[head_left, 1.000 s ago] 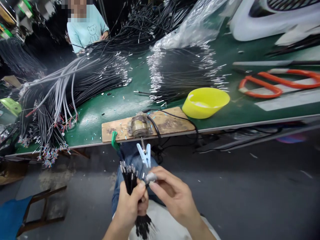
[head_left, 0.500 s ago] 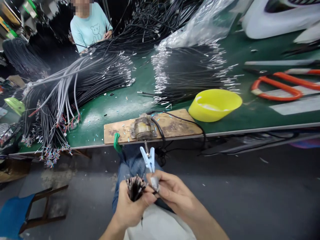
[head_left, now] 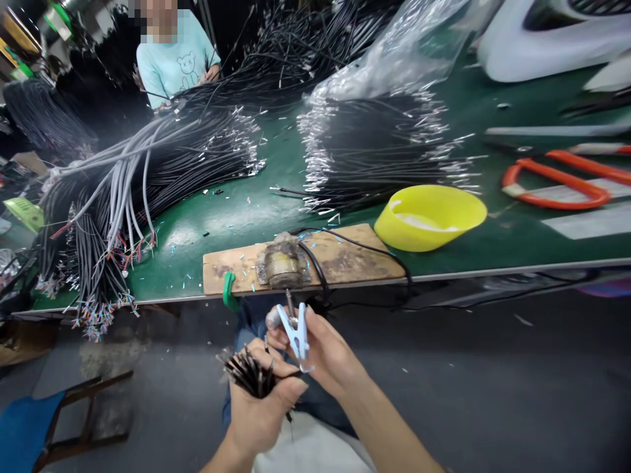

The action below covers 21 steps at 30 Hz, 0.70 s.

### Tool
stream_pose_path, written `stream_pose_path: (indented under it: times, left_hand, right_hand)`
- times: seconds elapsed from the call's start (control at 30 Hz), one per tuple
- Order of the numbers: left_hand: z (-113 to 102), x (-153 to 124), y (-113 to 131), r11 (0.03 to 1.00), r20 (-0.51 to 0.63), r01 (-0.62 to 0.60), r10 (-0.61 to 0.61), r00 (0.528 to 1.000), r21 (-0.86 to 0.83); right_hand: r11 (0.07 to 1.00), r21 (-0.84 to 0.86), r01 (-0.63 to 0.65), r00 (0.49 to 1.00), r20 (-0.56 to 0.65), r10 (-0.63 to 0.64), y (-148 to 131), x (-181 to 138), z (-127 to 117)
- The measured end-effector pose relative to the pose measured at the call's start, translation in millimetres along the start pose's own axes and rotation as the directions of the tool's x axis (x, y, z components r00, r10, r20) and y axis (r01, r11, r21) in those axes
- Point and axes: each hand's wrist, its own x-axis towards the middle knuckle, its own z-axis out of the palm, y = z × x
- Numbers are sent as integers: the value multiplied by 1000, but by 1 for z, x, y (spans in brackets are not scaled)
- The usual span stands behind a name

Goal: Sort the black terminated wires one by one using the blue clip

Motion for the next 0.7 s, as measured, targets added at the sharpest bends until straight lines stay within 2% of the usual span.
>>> stream_pose_path:
  times: [0.13, 0.23, 0.3, 0.4, 0.47, 0.53, 0.67, 0.7]
  left_hand:
    - [-1, 3, 0, 1000, -36, -21, 20, 999, -3]
    - [-3, 4, -2, 1000, -59, 13, -14, 998, -12]
    - [-5, 3, -5, 992, -49, 106, -110, 993, -70]
    - [-9, -1, -13, 949, 19, 271, -272, 962, -161]
    - [-13, -6, -21, 926, 51, 337, -333, 942, -171]
    - [-16, -11, -29, 913, 57, 374, -370, 927, -165]
    - [-22, -18, -39, 898, 49, 417, -415, 909, -138]
    - [-23, -19, -39, 899, 53, 419, -415, 908, -126]
  right_hand:
    - [999, 48, 8, 998, -69, -5, 1, 1, 5]
    - [999, 46, -2, 997, -81, 6, 2, 2, 3]
    - [1000, 0, 15, 998, -67, -15, 6, 1, -2]
    - [975, -180, 129, 991, 68, -119, 14, -4, -15]
    - [912, -326, 249, 961, 200, -190, 19, -10, -22]
    - [809, -461, 365, 925, 273, -263, 21, -16, -25]
    - [520, -670, 531, 834, 301, -463, 20, -27, -23]
    - [476, -691, 544, 816, 301, -494, 21, -28, -23]
